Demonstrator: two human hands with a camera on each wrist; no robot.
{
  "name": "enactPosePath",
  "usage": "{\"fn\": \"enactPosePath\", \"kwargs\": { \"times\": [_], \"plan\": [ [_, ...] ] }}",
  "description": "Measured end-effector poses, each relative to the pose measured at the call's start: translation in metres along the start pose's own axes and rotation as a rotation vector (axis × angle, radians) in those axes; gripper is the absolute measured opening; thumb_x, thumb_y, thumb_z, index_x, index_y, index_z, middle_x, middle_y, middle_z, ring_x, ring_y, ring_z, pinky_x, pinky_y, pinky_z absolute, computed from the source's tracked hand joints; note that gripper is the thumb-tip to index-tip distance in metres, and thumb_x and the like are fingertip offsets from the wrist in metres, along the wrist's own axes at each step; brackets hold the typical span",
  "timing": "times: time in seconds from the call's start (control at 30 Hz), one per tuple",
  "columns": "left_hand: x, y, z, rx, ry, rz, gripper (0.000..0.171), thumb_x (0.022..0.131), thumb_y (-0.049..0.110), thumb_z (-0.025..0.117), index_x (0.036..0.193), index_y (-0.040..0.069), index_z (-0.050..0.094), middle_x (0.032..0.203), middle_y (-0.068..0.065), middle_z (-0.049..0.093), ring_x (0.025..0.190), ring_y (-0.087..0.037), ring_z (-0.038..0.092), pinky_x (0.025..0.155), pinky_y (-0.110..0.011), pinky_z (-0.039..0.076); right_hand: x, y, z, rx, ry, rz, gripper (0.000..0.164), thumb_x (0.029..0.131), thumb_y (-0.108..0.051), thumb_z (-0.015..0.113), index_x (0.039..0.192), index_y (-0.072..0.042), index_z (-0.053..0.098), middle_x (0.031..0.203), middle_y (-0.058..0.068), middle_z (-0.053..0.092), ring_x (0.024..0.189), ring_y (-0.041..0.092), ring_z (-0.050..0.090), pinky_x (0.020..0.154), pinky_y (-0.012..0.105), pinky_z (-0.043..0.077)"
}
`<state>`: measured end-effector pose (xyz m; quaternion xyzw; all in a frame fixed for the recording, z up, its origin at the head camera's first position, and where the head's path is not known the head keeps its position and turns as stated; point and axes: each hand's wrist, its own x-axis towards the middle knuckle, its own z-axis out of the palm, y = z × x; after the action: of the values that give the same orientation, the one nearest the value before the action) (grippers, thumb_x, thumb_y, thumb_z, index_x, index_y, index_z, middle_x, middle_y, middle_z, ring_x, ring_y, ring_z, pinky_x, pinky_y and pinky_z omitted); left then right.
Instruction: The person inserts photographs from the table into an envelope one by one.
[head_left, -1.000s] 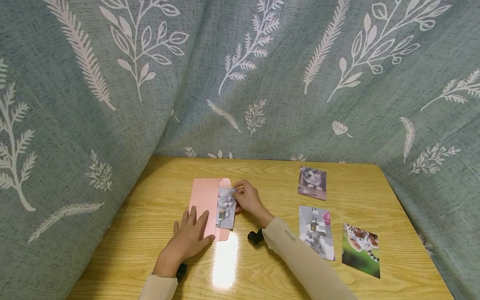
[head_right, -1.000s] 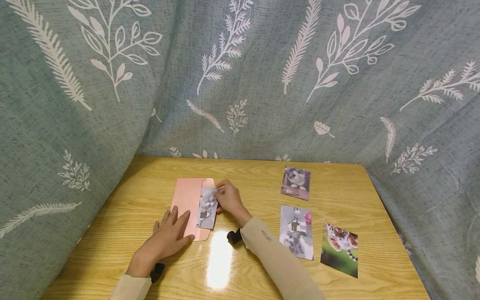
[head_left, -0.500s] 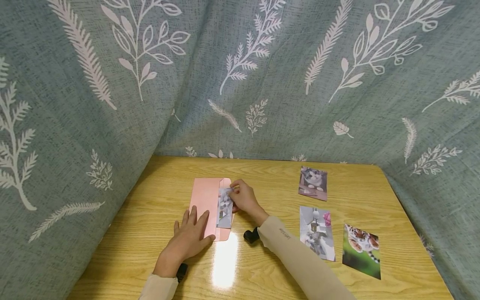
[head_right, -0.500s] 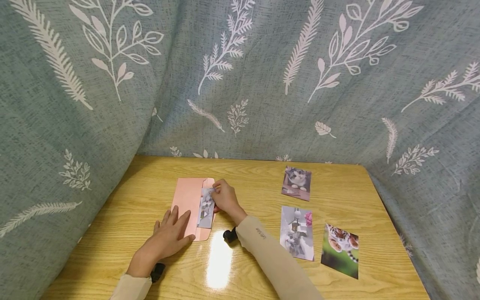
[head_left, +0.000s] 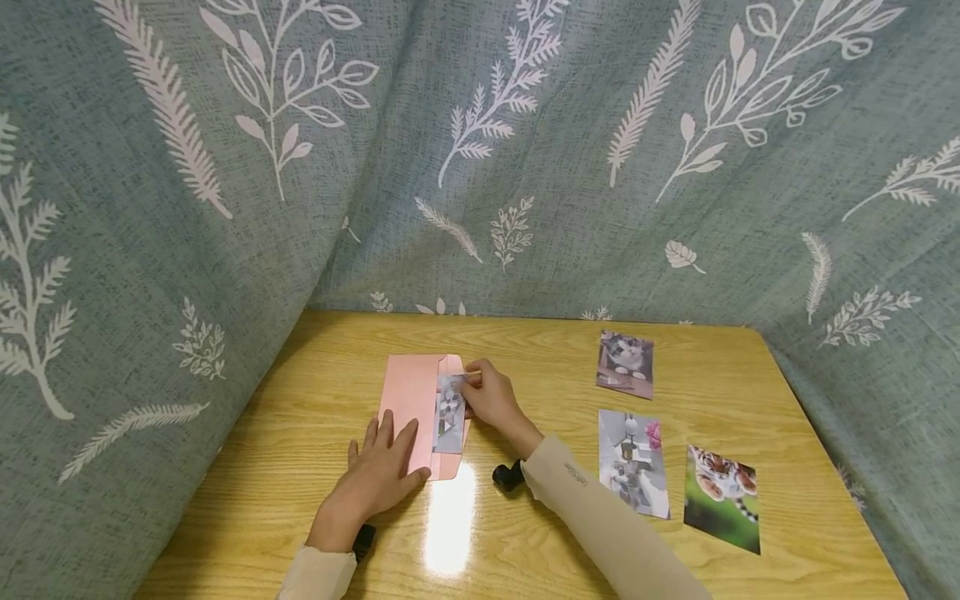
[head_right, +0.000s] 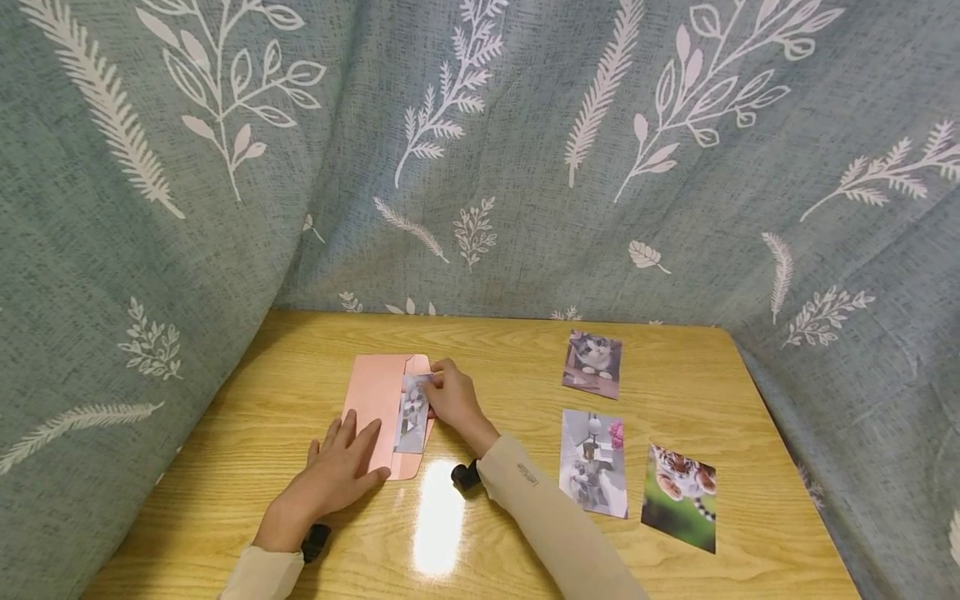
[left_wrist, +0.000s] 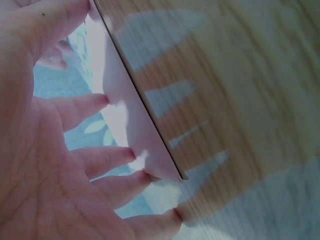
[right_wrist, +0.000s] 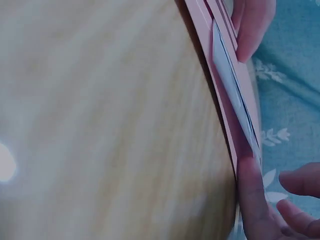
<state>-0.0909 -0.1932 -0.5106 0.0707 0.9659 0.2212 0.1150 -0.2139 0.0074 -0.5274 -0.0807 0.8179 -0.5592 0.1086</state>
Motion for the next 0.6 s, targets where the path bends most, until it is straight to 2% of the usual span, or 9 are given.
{"fn": "enactPosePath", "kwargs": {
  "times": [0.3,0.6],
  "plan": [
    [0.001,0.000,0.001,0.001,-0.002,0.001,0.079,0.095,0.044,0.068,0.157,0.011,0.033,0.160,-0.033,0.009,0.146,-0.053,0.005,0.104,-0.079,0.010,-0.023,0.006,-0.004,0.092,-0.039,-0.009,0.033,0.097,0.001,0.060,0.129,0.006,0.053,0.109,0.016,0.061,0.077,0.022,0.068,0.063,0.030,0.059],
    [0.002,-0.002,0.002,0.009,-0.003,-0.003,0.079,0.094,0.044,0.068,0.157,0.011,0.034,0.160,-0.033,0.009,0.146,-0.053,0.005,0.104,-0.080,0.010,-0.037,0.010,-0.004,0.118,-0.057,-0.016,0.032,0.097,0.000,0.062,0.128,0.005,0.055,0.103,0.011,0.063,0.080,0.021,0.068,0.065,0.032,0.059]
  ]
}}
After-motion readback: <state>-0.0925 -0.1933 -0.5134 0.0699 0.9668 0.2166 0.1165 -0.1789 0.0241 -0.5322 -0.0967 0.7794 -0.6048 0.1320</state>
